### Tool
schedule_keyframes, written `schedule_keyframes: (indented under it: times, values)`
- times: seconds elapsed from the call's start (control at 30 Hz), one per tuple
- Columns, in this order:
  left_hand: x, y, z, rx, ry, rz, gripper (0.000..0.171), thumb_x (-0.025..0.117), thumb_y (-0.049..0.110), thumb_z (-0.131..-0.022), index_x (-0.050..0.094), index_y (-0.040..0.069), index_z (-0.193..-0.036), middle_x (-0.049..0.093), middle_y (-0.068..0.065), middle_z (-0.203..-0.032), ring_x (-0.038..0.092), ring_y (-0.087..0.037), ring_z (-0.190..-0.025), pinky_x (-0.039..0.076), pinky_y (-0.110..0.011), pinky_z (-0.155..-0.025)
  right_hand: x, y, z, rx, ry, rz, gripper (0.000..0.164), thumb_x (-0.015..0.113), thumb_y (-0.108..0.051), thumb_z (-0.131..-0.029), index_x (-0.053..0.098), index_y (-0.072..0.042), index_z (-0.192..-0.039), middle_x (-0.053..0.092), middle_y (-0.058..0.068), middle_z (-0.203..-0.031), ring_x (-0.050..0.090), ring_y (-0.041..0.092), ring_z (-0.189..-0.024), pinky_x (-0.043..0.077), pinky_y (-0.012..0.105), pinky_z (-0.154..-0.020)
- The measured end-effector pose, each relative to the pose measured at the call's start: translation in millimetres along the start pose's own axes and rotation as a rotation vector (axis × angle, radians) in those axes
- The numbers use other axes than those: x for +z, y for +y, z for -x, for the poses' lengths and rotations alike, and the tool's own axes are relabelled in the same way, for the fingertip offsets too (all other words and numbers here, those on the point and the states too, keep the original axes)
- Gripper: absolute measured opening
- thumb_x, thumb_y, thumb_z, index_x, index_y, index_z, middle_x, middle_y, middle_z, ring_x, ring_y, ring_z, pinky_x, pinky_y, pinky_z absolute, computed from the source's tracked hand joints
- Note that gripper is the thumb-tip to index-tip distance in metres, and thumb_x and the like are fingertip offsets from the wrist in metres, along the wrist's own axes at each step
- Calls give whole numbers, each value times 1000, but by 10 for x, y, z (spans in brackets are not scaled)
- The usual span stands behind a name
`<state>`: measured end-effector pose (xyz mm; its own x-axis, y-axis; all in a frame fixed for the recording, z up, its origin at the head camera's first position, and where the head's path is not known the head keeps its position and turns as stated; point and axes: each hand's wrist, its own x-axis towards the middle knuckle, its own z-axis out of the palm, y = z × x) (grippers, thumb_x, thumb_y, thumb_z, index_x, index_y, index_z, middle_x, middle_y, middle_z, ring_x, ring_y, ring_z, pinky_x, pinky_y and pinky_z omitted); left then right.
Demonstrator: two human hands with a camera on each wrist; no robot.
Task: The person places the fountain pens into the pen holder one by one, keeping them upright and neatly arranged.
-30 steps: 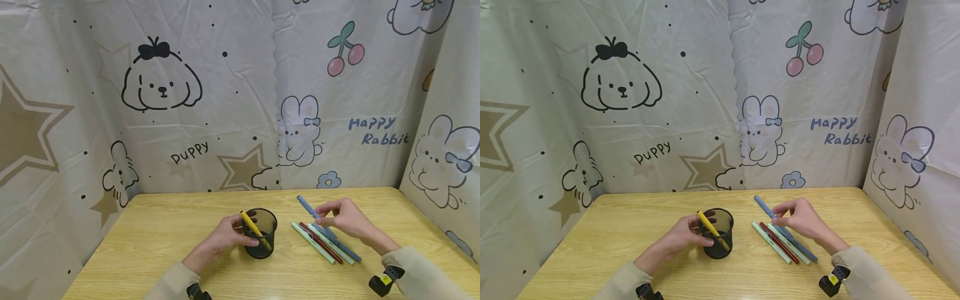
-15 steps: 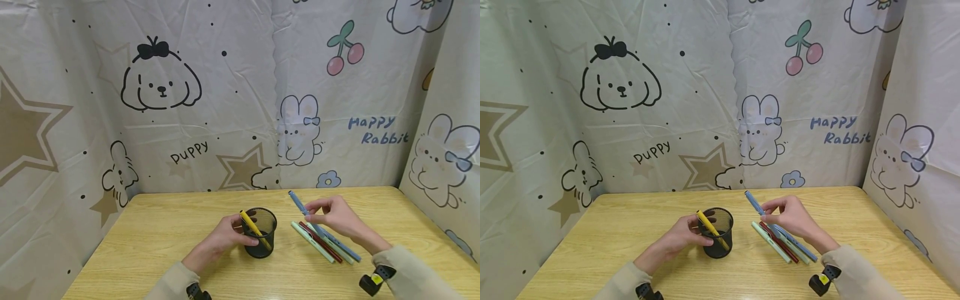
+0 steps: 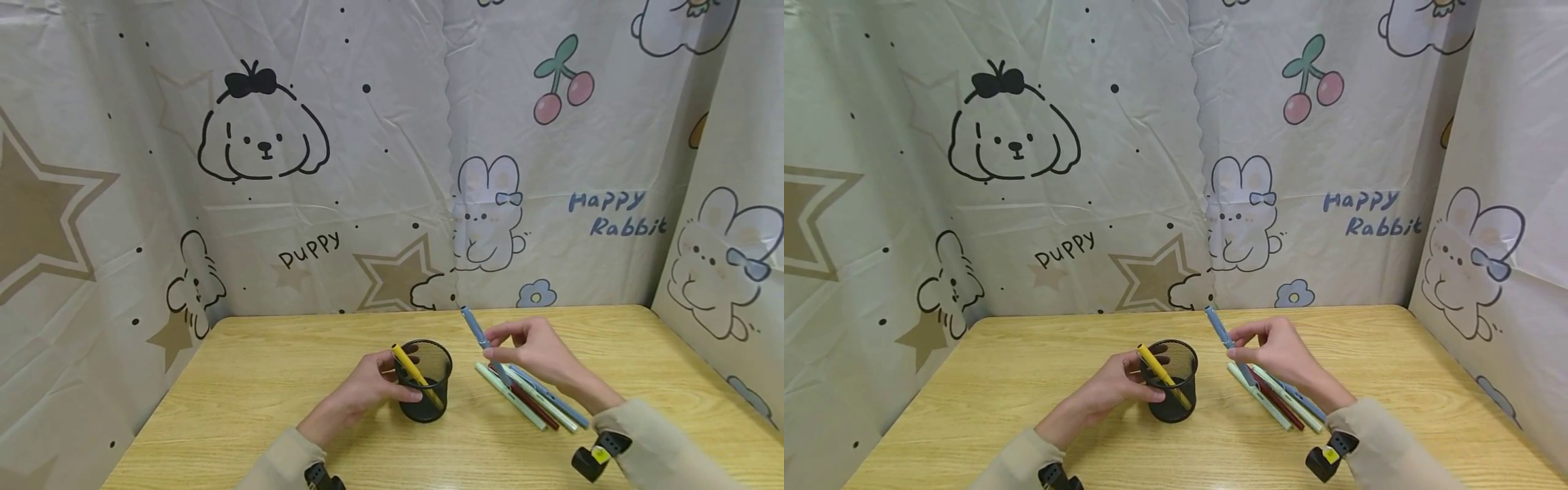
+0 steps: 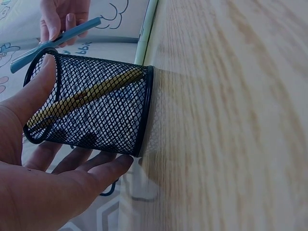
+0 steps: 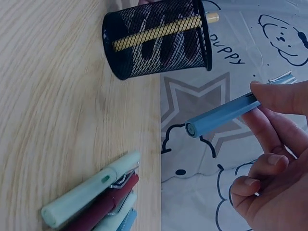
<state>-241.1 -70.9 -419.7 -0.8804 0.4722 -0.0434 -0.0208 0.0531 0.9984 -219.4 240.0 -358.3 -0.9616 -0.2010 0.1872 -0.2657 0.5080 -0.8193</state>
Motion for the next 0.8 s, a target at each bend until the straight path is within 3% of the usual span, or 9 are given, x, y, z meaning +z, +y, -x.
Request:
schedule_keyframes:
  times: [0.23, 0.8]
  values:
    - [-4, -16, -10, 17, 0, -21, 68, 89, -8, -78, 64, -1, -141, 60, -20, -145, 60, -32, -128, 50, -41, -108, 41, -53, -42, -28, 11, -21, 26, 87, -19, -87, 81, -5, -108, 72, 5, -89, 36, 15, -60, 32, 28, -57]
    - [-6, -15, -9, 13, 3, -25, 72, 89, -7, -78, 62, 0, -144, 60, -20, -146, 60, -33, -128, 49, -42, -109, 106, -249, -184, -80, 31, -81, 30, 87, -16, -87, 81, 0, -111, 75, 8, -92, 32, 14, -58, 29, 27, -54]
